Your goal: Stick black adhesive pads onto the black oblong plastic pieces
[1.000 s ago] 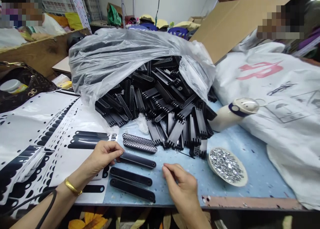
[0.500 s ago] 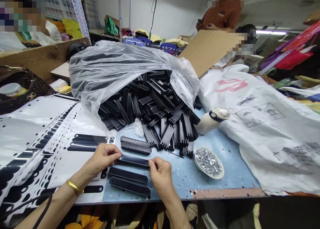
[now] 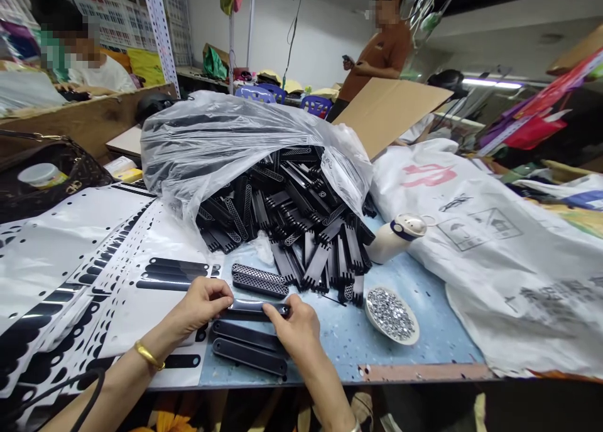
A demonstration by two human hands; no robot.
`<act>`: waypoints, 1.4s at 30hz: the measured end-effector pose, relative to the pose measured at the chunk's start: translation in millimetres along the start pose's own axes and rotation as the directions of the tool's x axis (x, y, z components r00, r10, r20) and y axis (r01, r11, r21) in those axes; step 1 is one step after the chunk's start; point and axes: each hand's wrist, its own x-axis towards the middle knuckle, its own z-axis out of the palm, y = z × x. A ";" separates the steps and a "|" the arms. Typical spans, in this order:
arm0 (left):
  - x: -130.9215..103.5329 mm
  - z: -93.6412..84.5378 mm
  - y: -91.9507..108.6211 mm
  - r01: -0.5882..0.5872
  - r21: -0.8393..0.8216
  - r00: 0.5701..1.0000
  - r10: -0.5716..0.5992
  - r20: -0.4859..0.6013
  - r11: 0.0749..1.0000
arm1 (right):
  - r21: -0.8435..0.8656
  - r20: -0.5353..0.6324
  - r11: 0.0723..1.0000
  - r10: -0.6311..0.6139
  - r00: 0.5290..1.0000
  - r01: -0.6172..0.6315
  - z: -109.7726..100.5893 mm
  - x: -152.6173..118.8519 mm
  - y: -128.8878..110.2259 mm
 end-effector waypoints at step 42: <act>-83.0 -107.5 -26.7 0.070 0.705 0.745 0.433 -0.508 0.706 | -0.027 0.096 0.986 -0.162 0.982 0.166 -20.7 4.5 13.1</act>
